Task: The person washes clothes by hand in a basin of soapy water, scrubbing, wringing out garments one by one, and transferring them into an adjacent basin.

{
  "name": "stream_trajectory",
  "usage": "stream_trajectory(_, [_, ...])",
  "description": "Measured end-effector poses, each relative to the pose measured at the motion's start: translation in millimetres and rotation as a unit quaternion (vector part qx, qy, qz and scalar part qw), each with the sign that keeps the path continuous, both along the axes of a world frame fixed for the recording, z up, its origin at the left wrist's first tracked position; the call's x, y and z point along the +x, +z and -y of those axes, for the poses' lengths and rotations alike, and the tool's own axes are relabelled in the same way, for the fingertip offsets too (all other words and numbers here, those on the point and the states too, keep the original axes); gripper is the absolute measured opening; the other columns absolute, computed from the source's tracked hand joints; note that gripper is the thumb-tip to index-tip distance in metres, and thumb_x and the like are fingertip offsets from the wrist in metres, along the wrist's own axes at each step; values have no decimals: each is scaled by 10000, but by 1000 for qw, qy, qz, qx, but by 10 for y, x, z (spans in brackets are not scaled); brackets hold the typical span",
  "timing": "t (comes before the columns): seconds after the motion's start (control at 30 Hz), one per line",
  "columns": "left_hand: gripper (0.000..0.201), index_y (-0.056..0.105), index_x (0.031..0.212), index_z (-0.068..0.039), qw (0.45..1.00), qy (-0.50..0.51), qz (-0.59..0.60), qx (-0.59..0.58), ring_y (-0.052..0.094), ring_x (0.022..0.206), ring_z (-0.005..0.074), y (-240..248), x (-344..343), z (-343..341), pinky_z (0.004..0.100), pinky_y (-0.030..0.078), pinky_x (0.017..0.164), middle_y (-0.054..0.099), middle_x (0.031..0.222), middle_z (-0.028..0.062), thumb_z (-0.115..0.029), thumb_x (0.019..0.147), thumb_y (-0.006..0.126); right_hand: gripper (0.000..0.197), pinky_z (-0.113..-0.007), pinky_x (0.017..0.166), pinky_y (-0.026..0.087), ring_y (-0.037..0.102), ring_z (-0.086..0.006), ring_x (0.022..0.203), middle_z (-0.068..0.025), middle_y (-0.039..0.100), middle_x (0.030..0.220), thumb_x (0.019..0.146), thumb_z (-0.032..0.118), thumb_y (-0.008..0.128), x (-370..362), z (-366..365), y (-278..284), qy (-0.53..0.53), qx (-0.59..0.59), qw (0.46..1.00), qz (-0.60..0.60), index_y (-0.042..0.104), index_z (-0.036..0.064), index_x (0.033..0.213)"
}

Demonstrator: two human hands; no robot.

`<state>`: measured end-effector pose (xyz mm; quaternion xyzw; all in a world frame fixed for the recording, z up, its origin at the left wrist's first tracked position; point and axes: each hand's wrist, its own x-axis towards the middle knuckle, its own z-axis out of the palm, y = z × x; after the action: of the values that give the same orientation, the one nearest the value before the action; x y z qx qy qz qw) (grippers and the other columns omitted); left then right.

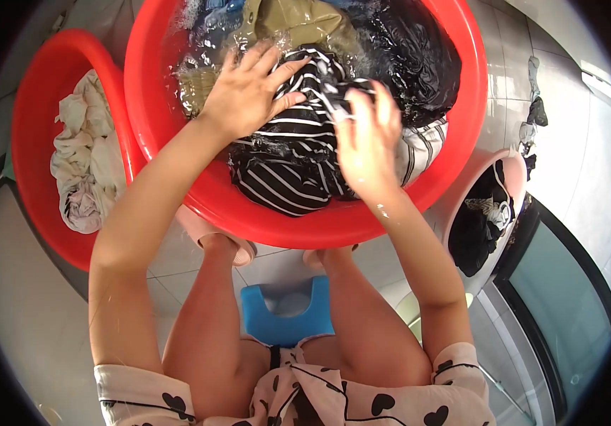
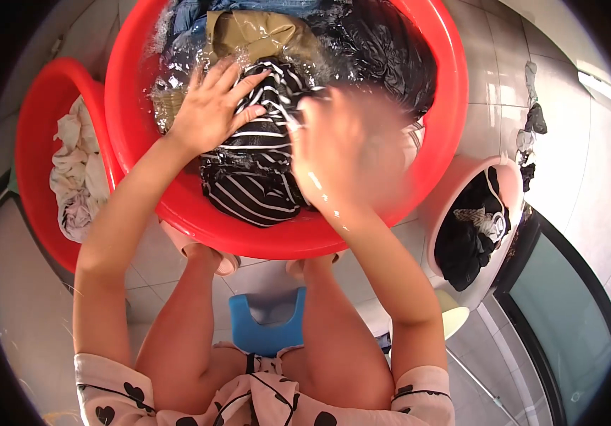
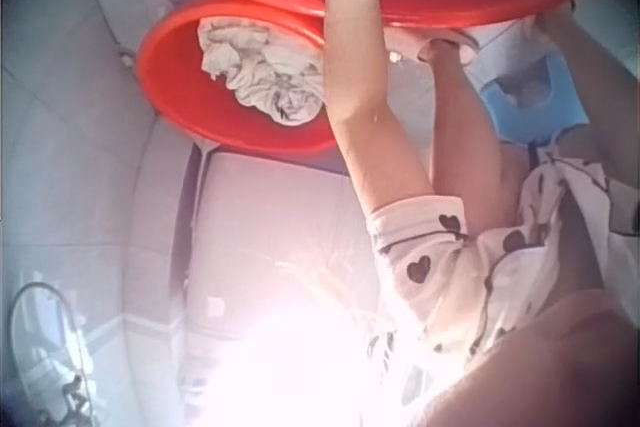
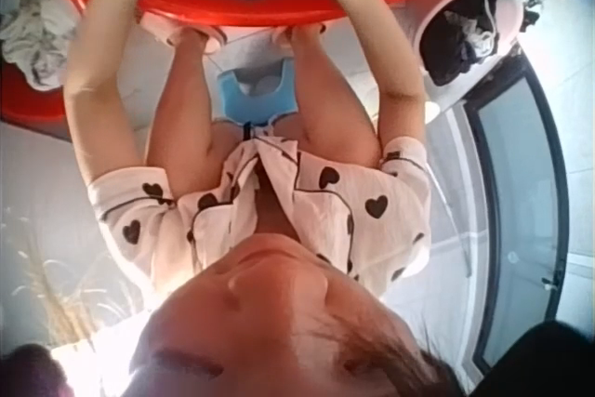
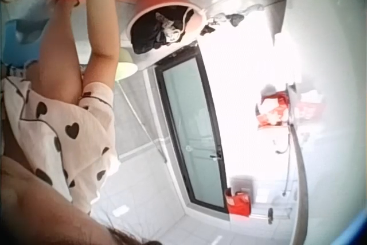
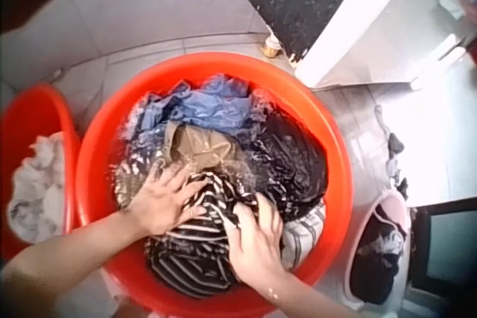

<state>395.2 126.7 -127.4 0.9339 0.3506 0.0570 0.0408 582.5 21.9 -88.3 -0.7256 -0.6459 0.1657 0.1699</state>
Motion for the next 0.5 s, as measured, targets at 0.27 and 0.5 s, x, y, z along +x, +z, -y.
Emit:
stream_trajectory(0.27, [553,364,1434,-178,964,25,-241,-110,155,1436,274,-233,227,-234,621,-9,1137,287,1518,77,-374,927,463,537,-580,1044,273,366,-473,1271,-278,286,1458,846,387,626,-140,-337,-799,102,-111,980,131,498,112,1289])
stream_trajectory(0.5, [482,422,1398,-223,984,20,-127,-124,354,1336,280,-398,306,-344,482,191,1157,406,1444,75,-326,935,509,521,-362,1081,310,442,-302,1265,-124,477,1373,905,375,507,113,-505,-1065,-52,-101,993,43,451,153,1373])
